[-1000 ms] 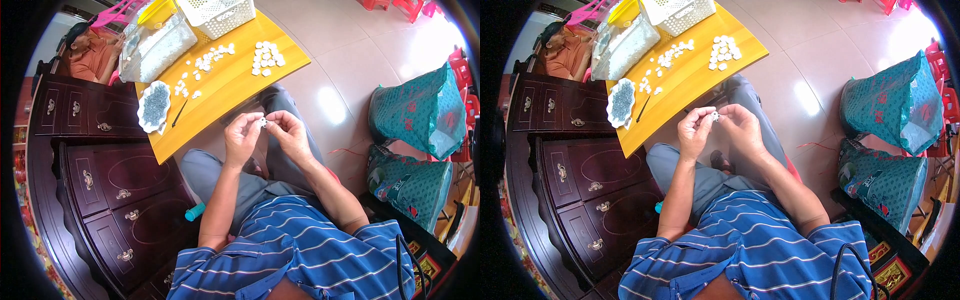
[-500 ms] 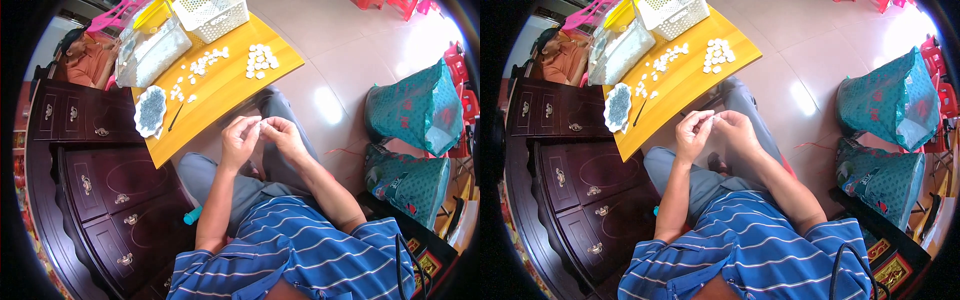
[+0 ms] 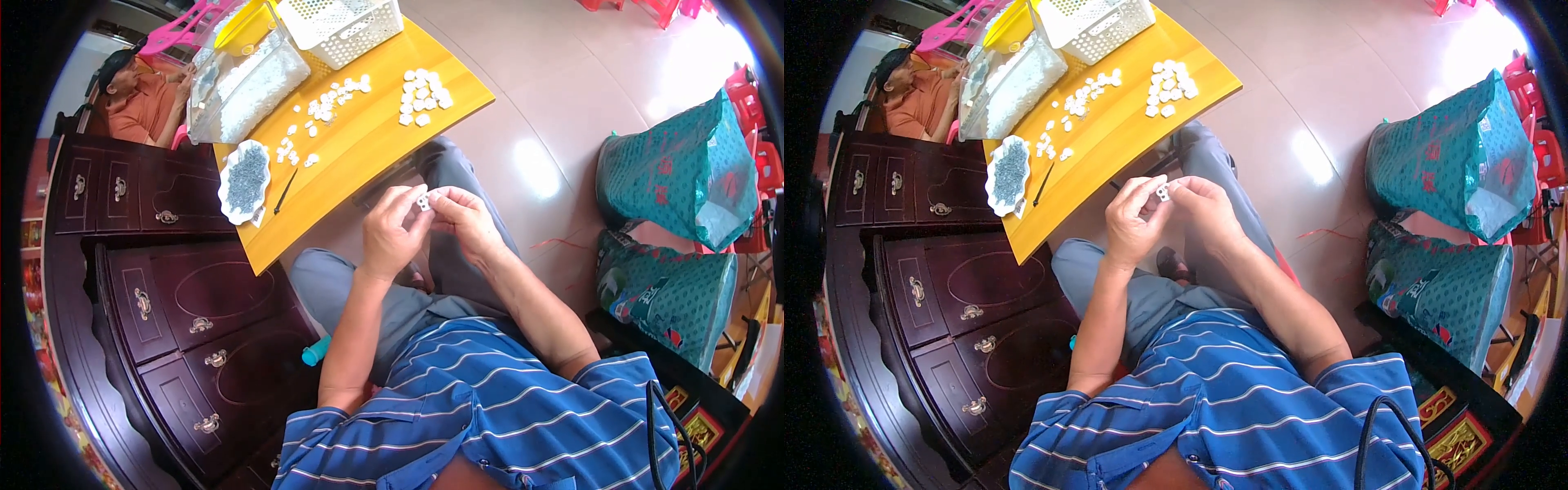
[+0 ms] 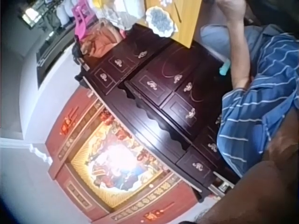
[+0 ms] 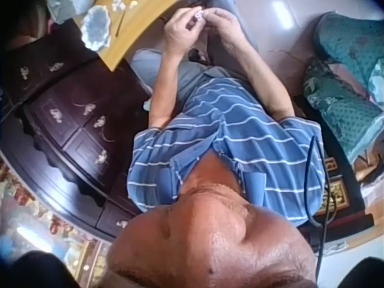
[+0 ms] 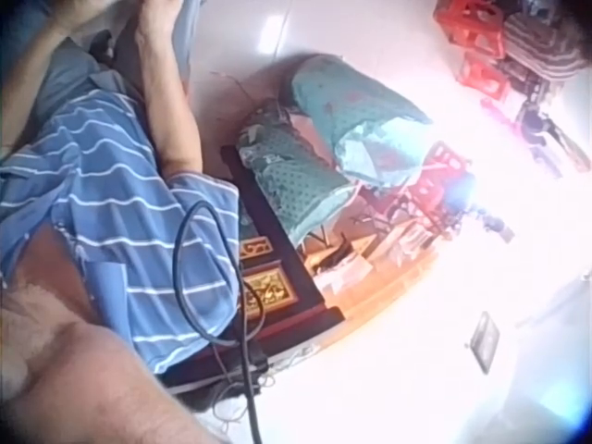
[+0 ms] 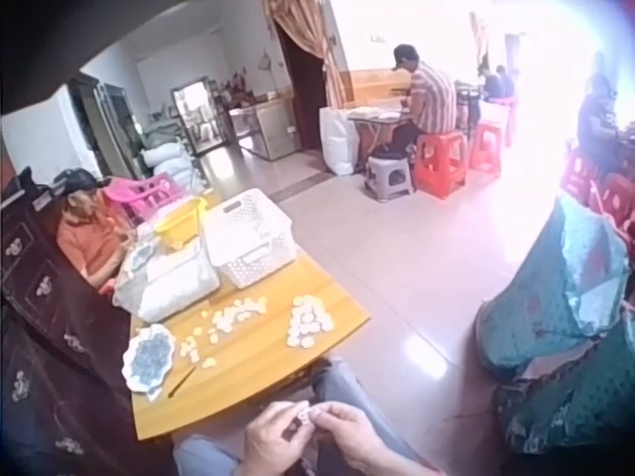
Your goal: Assembling small white plastic components with tiny black rings or pins at a workbench.
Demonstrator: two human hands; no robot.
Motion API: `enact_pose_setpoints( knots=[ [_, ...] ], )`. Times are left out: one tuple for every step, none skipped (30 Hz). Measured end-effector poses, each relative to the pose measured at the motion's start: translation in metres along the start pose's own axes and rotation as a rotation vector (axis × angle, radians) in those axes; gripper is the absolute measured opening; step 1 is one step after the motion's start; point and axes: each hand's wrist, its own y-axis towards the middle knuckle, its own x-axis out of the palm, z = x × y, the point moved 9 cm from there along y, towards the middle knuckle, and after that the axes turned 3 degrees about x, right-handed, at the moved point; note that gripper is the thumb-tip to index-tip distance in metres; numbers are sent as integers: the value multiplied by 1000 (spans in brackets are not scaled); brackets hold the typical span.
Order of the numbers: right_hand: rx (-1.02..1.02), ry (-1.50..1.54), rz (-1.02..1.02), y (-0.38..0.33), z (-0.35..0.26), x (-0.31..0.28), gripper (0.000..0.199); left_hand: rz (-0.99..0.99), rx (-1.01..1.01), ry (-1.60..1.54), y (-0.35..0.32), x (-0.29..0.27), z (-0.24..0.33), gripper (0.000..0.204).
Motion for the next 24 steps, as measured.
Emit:
enact_pose_setpoints(
  knots=[
    [9,2,-7,1,1,-1,14,-6,-8,-12,0,0,-1,39],
    [18,3,-14,1,2,-1,15,-12,-16,-25,0,0,-1,38],
    [19,6,-11,1,2,-2,15,-16,-16,-26,0,0,-1,38],
    [23,8,-12,-1,0,0,15,-18,-34,-67,0,-1,-2,38],
    [26,9,-13,-2,-2,2,16,-21,-51,-108,-1,-1,-3,38],
    [26,12,-10,-2,-2,2,16,-26,-52,-110,-1,-1,-4,38],
    [31,23,-39,-2,-2,3,16,-39,-50,-126,-1,-1,-4,38],
    [36,34,-68,-2,-2,5,16,-53,-47,-143,0,0,-5,38],
    [37,37,-61,0,-2,2,16,-59,-48,-147,0,-1,-6,38],
    [54,5,-91,2,1,2,15,-79,-45,-154,1,-2,-5,38],
    [72,-27,-121,2,3,3,14,-99,-41,-162,2,-2,-4,38],
    [72,-24,-117,2,4,2,14,-113,-57,-173,2,-1,-4,38],
    [56,-36,-113,2,3,4,14,-116,-57,-174,2,-1,-4,38],
    [40,-48,-109,1,2,5,14,-116,-54,-177,2,-2,-4,38],
    [40,-46,-107,2,3,5,14,-115,-51,-180,2,-1,-4,38],
    [-12,-87,-111,2,-1,5,15,-119,-51,-181,2,-1,-3,38],
    [-64,-129,-114,2,-5,6,15,-117,-59,-182,2,-1,-2,39],
    [-64,-127,-112,1,-5,7,15,-115,-68,-182,2,-1,-3,39],
    [-87,-143,-85,0,-8,9,16,-117,-68,-183,1,0,-3,39],
    [-110,-159,-59,-2,-10,8,17,-112,-72,-182,1,0,-5,38],
    [-110,-158,-58,-2,-10,9,17,-107,-75,-182,1,0,-6,37],
    [-118,-185,-45,-3,-11,8,18,-109,-76,-182,1,1,-6,37],
    [-126,-212,-33,-3,-12,7,19,-116,-76,-178,2,1,-6,36],
    [-125,-211,-32,-3,-11,7,19,-122,-77,-173,2,1,-6,36]
  ],
)
